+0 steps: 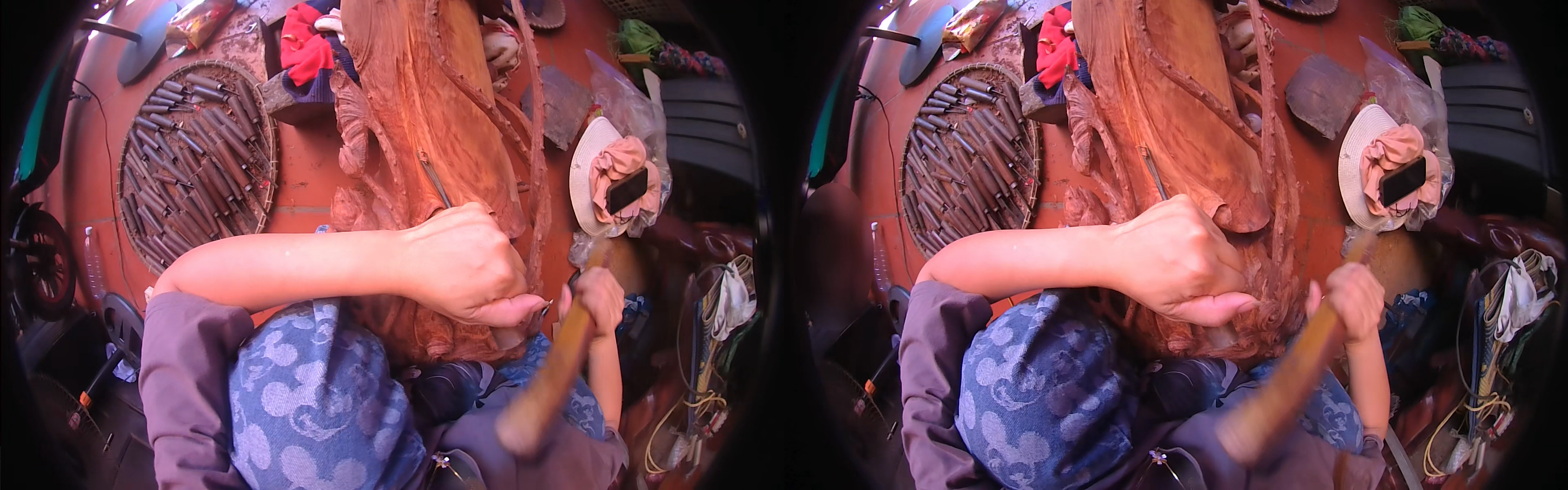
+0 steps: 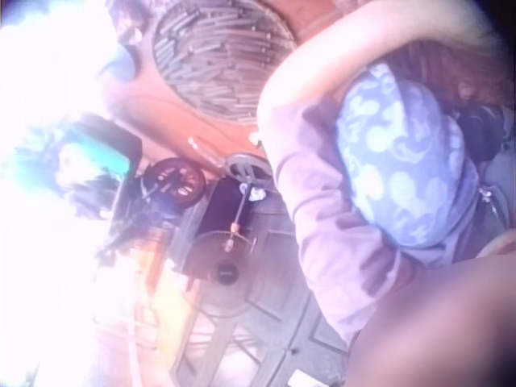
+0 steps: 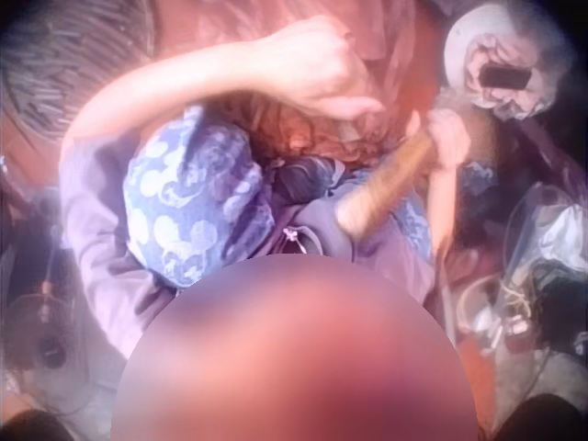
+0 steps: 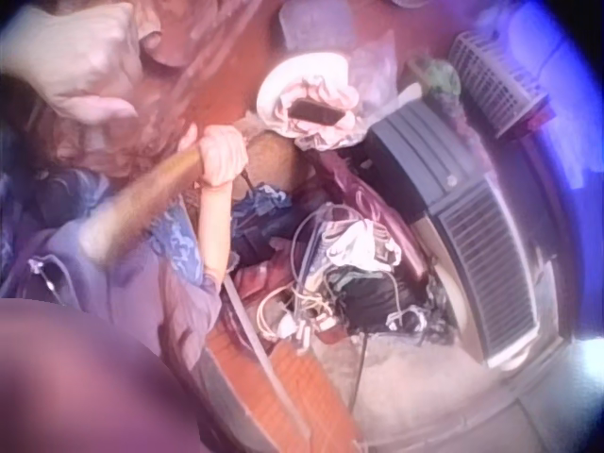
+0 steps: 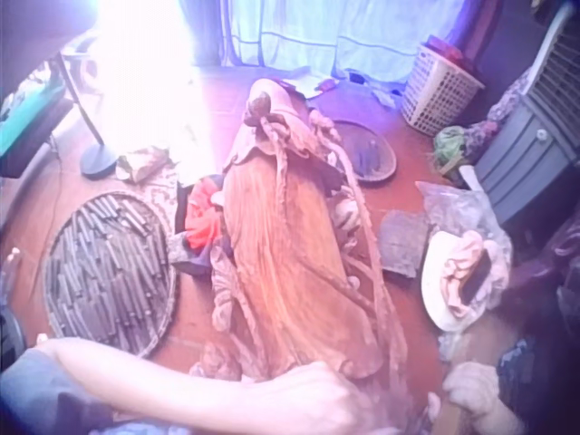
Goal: The person carves a large wooden sculpture using a chisel and mallet. They repeatedly strike the chisel into the wood to shape and refine the surface, occasionally switching chisels from a nearby basket.
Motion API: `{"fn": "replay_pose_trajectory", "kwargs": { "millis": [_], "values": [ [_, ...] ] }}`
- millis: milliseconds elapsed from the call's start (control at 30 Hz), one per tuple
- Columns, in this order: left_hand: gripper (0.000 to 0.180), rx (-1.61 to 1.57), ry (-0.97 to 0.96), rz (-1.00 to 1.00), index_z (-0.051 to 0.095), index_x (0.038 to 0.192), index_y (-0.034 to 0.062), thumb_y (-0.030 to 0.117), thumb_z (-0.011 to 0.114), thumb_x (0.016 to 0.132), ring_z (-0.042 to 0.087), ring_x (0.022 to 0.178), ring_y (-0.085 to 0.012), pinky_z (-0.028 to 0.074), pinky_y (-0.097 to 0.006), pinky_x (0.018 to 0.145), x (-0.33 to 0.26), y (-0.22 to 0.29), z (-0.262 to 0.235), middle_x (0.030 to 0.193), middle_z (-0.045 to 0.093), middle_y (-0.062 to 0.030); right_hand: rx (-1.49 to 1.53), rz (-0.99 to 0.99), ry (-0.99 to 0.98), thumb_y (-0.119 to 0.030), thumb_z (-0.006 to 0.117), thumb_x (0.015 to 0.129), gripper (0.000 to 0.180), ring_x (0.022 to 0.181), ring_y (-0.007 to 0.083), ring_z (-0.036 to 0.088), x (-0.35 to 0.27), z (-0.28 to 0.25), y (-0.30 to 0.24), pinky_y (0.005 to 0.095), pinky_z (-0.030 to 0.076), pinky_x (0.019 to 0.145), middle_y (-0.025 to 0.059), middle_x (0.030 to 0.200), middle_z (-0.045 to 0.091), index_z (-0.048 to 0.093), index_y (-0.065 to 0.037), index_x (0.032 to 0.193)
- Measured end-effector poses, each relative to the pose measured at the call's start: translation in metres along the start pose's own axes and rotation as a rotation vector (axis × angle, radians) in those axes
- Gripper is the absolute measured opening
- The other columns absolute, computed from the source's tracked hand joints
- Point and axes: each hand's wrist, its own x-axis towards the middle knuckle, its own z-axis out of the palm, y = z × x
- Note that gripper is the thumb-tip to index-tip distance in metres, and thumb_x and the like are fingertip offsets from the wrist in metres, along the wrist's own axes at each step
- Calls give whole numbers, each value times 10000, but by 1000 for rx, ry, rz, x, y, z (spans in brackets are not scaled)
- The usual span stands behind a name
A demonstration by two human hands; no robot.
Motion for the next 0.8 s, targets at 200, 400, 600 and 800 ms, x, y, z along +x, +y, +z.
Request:
{"fn": "replay_pose_trajectory", "kwargs": {
  "millis": [200,400,600,800],
  "values": [
    [447,5,34,11,519,549,103,314,657,918,556,472,-305,417,-419,430,0,-3,0,542,529,-76,134,-94,65,4,836,703,337,581,281,610,-1,5,3,383,524,547,105,667,581,512,-60,771],
    [441,-1,-20,17,521,553,101,314,666,911,556,473,-309,416,-419,428,4,-3,-1,536,520,-74,-41,34,11,-11,823,728,344,595,283,623,-9,-1,0,401,553,584,107,681,597,484,-58,753],
    [466,63,19,42,516,541,98,334,661,916,556,474,-305,405,-418,419,-2,-13,-10,547,519,-68,-166,108,-143,-29,824,741,334,603,279,627,-6,-4,9,411,568,605,95,684,600,492,-58,763],
    [471,144,-174,78,531,553,112,387,633,921,561,464,-262,424,-402,422,1,-10,-21,539,519,-41,-36,109,-119,-22,840,669,322,578,286,602,-7,7,8,376,495,541,101,675,572,525,-53,731]
  ]
}}
